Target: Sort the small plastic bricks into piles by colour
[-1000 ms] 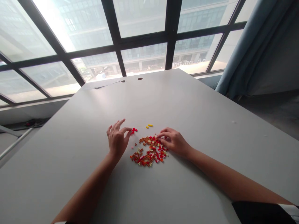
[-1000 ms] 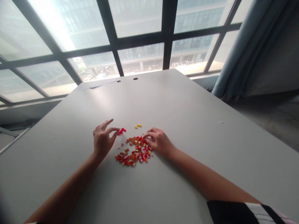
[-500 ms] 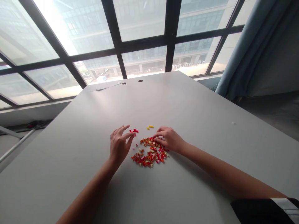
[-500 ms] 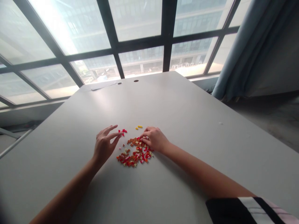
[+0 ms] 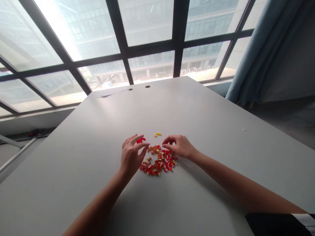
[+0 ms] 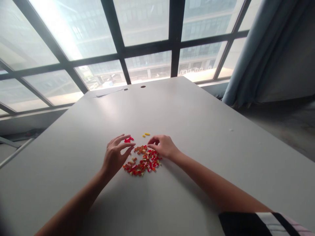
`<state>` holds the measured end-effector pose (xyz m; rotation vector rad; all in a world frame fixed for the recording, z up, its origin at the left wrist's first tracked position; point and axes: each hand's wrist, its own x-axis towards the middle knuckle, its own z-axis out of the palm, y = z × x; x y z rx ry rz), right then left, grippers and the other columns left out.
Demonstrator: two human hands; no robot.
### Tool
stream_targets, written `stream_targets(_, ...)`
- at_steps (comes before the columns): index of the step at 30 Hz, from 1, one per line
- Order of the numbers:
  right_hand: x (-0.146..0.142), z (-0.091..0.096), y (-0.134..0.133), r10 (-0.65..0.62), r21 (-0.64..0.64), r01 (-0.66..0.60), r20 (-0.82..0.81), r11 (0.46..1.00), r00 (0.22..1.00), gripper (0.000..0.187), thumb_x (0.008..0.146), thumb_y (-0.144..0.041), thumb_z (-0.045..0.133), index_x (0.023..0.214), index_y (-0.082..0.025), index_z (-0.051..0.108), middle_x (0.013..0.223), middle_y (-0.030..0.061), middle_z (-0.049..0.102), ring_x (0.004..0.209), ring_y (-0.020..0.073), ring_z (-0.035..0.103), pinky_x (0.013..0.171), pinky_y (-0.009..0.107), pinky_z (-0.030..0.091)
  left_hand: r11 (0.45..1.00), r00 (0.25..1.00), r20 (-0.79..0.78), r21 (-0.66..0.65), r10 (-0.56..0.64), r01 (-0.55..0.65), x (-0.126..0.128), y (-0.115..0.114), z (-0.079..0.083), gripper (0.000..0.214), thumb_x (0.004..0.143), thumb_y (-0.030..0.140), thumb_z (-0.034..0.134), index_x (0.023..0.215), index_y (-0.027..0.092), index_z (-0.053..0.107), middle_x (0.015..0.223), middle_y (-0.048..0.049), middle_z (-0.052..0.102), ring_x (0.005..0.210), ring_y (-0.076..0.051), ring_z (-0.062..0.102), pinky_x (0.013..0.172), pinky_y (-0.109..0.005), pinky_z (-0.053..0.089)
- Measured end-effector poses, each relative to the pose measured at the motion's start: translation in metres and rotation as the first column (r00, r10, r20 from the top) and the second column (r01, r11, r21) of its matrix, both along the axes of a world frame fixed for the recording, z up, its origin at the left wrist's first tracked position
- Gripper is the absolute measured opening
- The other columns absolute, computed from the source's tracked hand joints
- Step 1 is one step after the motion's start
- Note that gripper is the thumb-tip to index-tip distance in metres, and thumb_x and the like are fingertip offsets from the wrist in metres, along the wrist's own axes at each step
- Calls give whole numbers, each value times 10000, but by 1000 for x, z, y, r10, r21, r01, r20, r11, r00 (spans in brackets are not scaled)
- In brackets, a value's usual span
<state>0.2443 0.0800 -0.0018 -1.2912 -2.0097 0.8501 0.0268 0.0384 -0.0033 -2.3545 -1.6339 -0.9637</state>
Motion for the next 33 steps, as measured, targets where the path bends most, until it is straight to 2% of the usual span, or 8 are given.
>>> stream_targets(4, -6, 1, -7, -39, -265, -48, -314, 963, 949, 203, 694, -355, 715, 791, -177, 719, 745, 45, 730, 698, 176, 666, 668, 295, 509, 1000, 999, 41, -7, -28, 28, 15, -9, 9, 54, 785, 292, 684, 828, 290, 716, 1163, -28, 651, 1178, -263, 526, 1002, -489, 390)
stream_targets(7, -10, 2, -11, -75, -363, -96, -430, 927, 900, 290, 648, -405, 750, 802, -161, 716, 773, 67, 737, 737, 194, 681, 719, 327, 524, 999, 996, 81, 31, -37, 35, 23, -15, 13, 39, 765, 297, 707, 801, 282, 709, 1158, -27, 651, 1184, -263, 517, 1015, -483, 376)
stream_targets(12, -15, 3, -15, -99, -426, -131, -477, 895, 873, 374, 613, -459, 769, 794, -138, 709, 756, 69, 730, 735, 187, 674, 732, 334, 523, 995, 996, 84, 89, -42, 35, 27, -17, 15, 45, 809, 291, 662, 798, 278, 703, 1151, -23, 650, 1175, -247, 524, 1009, -457, 378)
stream_targets(21, -18, 0, -18, -79, -402, -137, -478, 905, 875, 361, 663, -458, 731, 808, -127, 726, 766, 75, 732, 720, 179, 663, 703, 309, 516, 989, 993, 86, 133, -78, 66, 26, -16, 13, 50, 807, 277, 660, 776, 250, 688, 1154, -43, 644, 1164, -260, 526, 979, -453, 388)
stream_targets(24, -14, 0, -12, -33, -309, -95, -385, 946, 922, 258, 752, -369, 669, 860, -145, 735, 792, 70, 738, 724, 176, 663, 714, 311, 516, 989, 994, 94, 141, -58, 44, 19, -9, 12, 29, 794, 263, 671, 774, 244, 682, 1172, -53, 634, 1169, -273, 521, 982, -468, 383)
stream_targets(27, -8, 0, -2, 4, -27, -8, -140, 1000, 990, 126, 760, -187, 649, 840, -173, 746, 790, 51, 730, 691, 157, 645, 738, 309, 501, 988, 993, 106, 144, 47, -62, 3, 4, 10, 8, 781, 246, 681, 777, 239, 681, 1192, -58, 623, 1164, -280, 526, 986, -480, 379)
stream_targets(29, -5, -1, 5, 53, 115, -51, -12, 992, 999, 154, 731, -90, 649, 801, -183, 750, 806, 44, 720, 655, 136, 628, 728, 289, 494, 982, 988, 106, 140, 116, -130, -9, 15, 7, 14, 772, 240, 688, 783, 236, 682, 1186, -62, 626, 1139, -282, 544, 980, -485, 382)
stream_targets(33, -8, -8, 14, 156, 216, -170, 81, 961, 984, 189, 749, -63, 639, 808, -196, 759, 834, 51, 697, 684, 130, 621, 689, 255, 491, 975, 982, 65, 125, 179, -186, -28, 30, -5, 49, 764, 232, 694, 810, 245, 700, 1170, -70, 638, 1108, -297, 562, 956, -499, 393)
